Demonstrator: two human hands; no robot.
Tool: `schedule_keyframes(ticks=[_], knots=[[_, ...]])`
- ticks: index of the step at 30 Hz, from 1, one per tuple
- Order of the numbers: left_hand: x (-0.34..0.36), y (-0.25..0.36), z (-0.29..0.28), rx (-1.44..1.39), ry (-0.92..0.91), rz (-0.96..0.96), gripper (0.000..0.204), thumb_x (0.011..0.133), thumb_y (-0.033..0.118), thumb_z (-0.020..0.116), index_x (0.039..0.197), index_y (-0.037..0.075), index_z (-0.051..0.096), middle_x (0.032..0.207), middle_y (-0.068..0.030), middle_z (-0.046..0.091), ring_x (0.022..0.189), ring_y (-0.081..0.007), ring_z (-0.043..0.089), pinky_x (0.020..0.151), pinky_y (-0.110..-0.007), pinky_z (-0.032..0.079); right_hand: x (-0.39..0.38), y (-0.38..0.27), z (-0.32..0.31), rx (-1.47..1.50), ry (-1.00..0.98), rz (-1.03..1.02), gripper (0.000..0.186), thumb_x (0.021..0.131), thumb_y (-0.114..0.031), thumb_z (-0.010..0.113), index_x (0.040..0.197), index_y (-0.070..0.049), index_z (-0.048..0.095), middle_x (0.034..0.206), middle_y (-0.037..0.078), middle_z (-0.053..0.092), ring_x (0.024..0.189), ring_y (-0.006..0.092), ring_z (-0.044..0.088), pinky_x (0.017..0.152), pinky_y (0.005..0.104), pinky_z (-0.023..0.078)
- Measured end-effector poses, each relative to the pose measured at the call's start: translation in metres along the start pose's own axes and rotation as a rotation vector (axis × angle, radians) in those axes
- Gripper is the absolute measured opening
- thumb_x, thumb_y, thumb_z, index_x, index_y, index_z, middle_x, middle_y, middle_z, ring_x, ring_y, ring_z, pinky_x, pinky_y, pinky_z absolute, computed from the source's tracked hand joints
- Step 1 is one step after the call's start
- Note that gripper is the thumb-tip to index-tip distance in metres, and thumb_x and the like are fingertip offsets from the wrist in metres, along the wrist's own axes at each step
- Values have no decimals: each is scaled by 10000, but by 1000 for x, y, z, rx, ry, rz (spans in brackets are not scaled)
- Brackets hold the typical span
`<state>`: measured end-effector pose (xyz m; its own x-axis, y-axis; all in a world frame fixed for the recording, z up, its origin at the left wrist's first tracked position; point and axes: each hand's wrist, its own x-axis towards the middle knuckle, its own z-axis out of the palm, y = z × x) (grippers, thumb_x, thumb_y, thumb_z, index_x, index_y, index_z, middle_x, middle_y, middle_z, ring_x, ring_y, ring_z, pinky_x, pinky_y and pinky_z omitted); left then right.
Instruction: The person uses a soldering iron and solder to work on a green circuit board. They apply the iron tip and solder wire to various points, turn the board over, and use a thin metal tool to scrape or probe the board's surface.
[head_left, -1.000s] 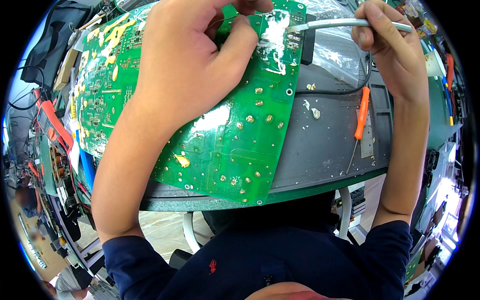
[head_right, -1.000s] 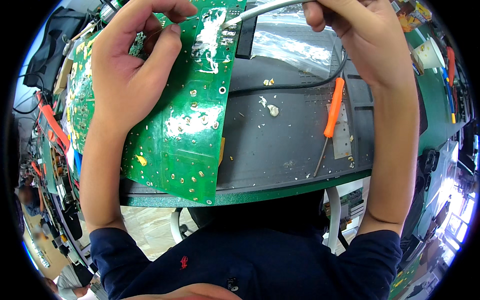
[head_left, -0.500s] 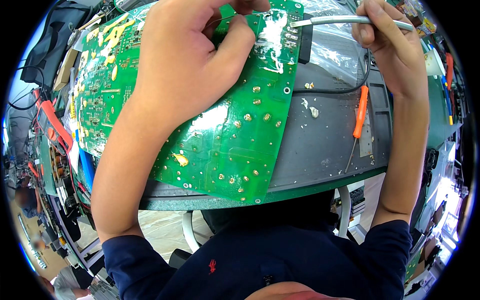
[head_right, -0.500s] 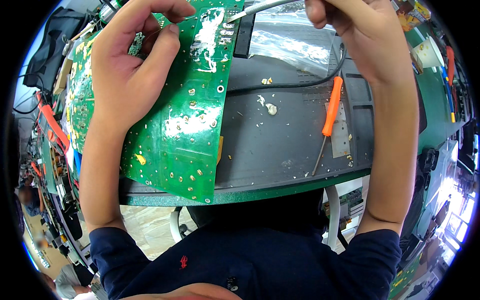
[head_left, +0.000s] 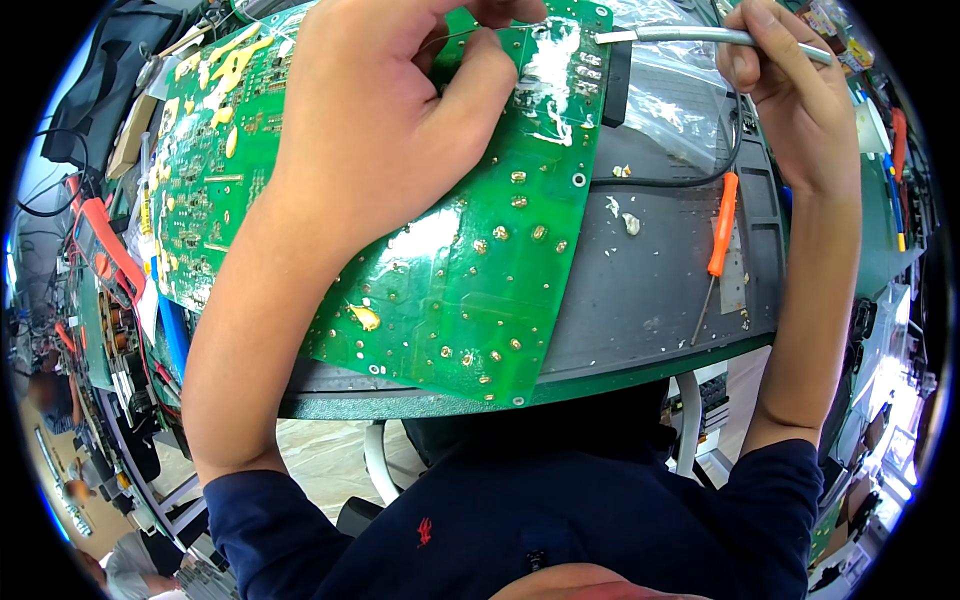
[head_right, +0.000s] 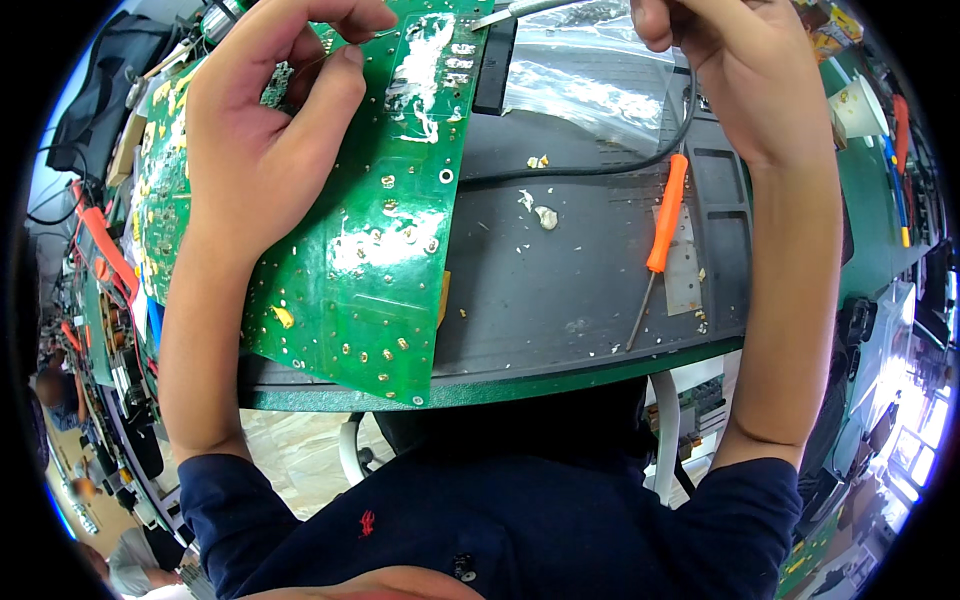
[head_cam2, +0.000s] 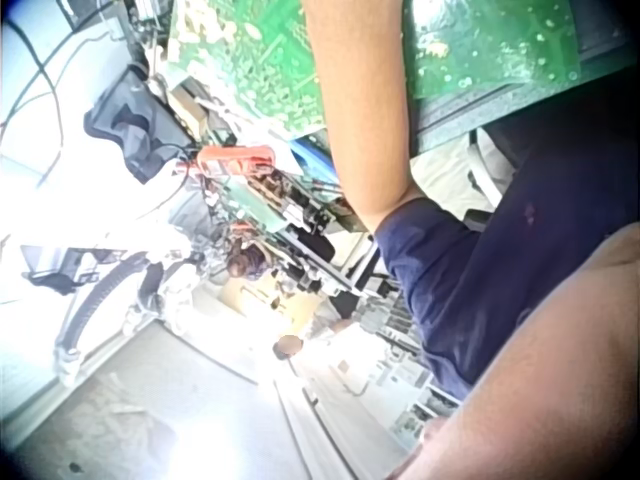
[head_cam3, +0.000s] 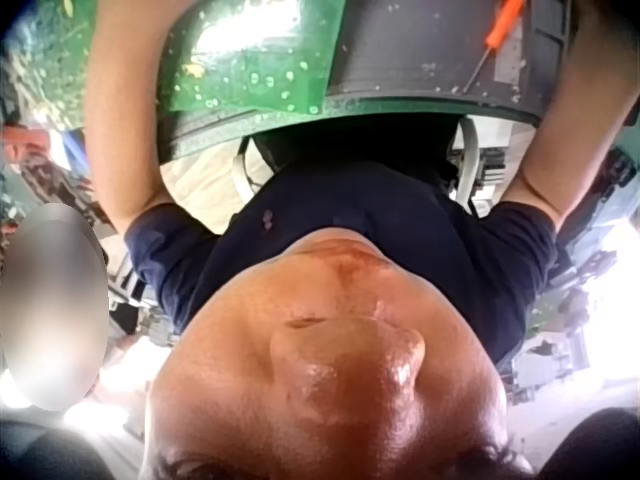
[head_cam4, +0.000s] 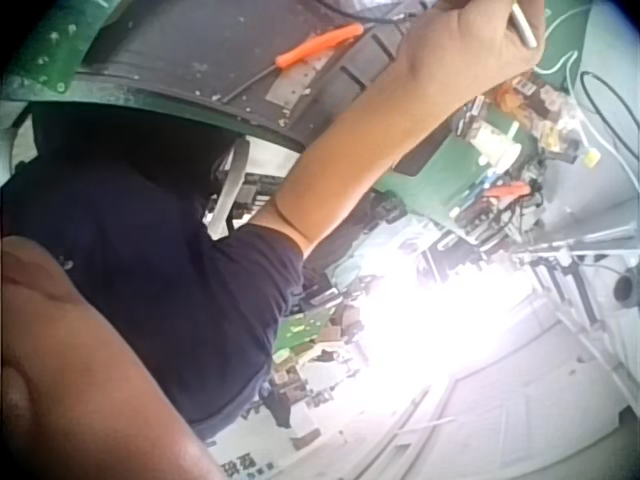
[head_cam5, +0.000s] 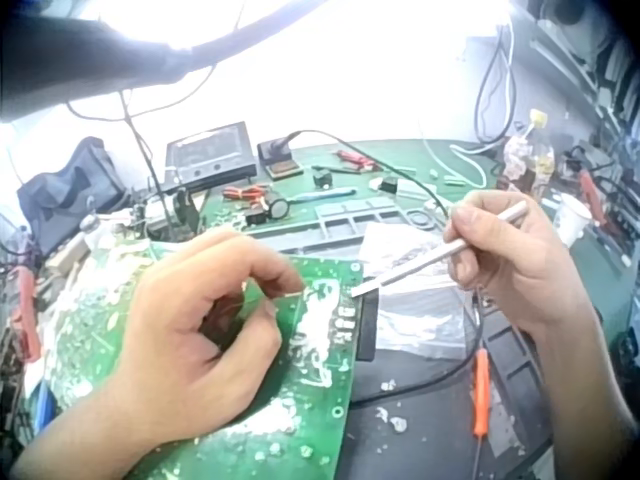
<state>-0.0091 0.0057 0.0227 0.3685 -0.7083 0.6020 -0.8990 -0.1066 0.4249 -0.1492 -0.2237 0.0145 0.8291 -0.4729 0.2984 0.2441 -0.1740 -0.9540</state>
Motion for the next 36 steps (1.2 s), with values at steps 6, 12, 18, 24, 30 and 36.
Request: schedule_keyframes(ticks=[6,12,18,24,30,36], knots=[[1,-10,-3,-220,-30,-92,180,790,-35,599,939,27,677,812,-52,588,554,-100,457,526,-254,361,2,9,-7,22,-35,-15,233,1021,-189,629,931,21,679,665,50,651,600,114,628,558,219,495],[-1,-13,0,-133,-9,-36,177,790,-32,599,940,26,675,816,-55,593,553,-101,458,525,-254,362,2,9,-6,35,-29,-6,232,1021,-183,627,936,25,684,657,55,652,581,116,627,551,218,496],[0,-7,-1,-34,9,50,178,790,-26,598,943,25,672,819,-54,595,554,-100,459,525,-253,361,3,7,-4,31,11,-41,238,1021,-188,628,934,26,683,653,56,657,569,113,627,541,217,505],[1,-11,-3,-195,-39,-85,179,788,-25,597,941,28,673,820,-52,597,559,-97,460,526,-253,362,3,9,-6,4,1,-43,243,1024,-191,623,934,26,682,656,59,657,568,114,627,541,217,506],[0,-12,-3,-160,8,30,180,784,-24,596,938,27,672,817,-56,599,558,-108,464,525,-256,365,3,10,-3,44,-25,-20,254,1023,-201,626,934,31,680,665,65,657,577,122,626,551,224,505],[2,7,-1,53,15,44,188,774,-35,588,933,23,670,808,-60,595,556,-118,464,523,-258,365,3,10,-4,32,-10,-9,253,1030,-211,620,945,22,673,668,58,651,582,117,613,551,224,494]])
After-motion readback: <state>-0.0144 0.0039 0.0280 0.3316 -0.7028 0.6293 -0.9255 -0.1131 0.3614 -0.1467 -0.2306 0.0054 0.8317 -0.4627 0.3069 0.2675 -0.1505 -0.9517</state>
